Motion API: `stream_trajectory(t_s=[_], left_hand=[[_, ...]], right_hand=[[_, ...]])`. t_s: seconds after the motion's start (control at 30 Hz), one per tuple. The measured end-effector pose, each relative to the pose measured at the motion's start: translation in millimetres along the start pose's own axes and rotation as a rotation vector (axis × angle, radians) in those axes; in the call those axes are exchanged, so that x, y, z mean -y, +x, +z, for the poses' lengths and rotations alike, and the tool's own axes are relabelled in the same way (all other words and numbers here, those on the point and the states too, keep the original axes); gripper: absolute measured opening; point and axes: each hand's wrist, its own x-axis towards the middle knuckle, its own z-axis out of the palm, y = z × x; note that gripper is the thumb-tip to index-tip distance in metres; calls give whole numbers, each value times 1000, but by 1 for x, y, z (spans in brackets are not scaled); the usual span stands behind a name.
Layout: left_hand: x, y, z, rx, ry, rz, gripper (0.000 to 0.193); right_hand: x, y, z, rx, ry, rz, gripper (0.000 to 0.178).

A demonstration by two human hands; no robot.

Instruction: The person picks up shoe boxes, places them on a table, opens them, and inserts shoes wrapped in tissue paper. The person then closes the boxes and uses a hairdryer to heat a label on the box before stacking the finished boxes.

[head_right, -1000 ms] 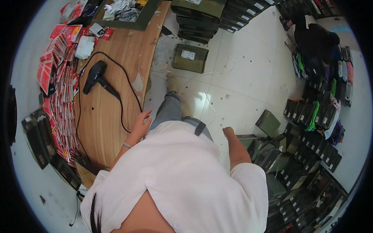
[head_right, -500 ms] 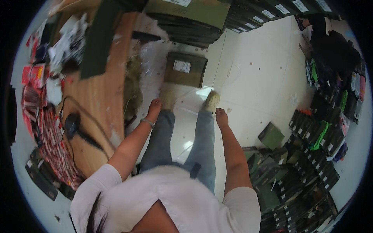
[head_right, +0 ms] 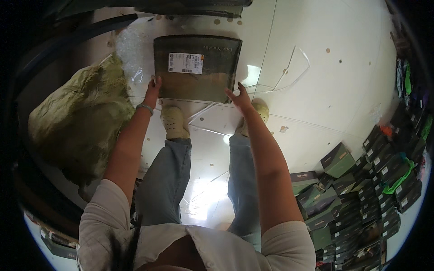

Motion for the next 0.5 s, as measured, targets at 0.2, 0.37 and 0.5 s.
stream_trajectory(t_s=[0.2, 0.37, 0.5], left_hand=[[6, 10, 8, 35, -7, 36, 91], [4, -65, -11, 3, -112, 104, 67], [-20, -166, -27, -93, -118, 224, 58]], right_hand=[[1, 3, 41, 8, 486, -79, 90], [23, -67, 13, -78, 568, -9, 71], [49, -171, -25, -212, 440, 77, 49]])
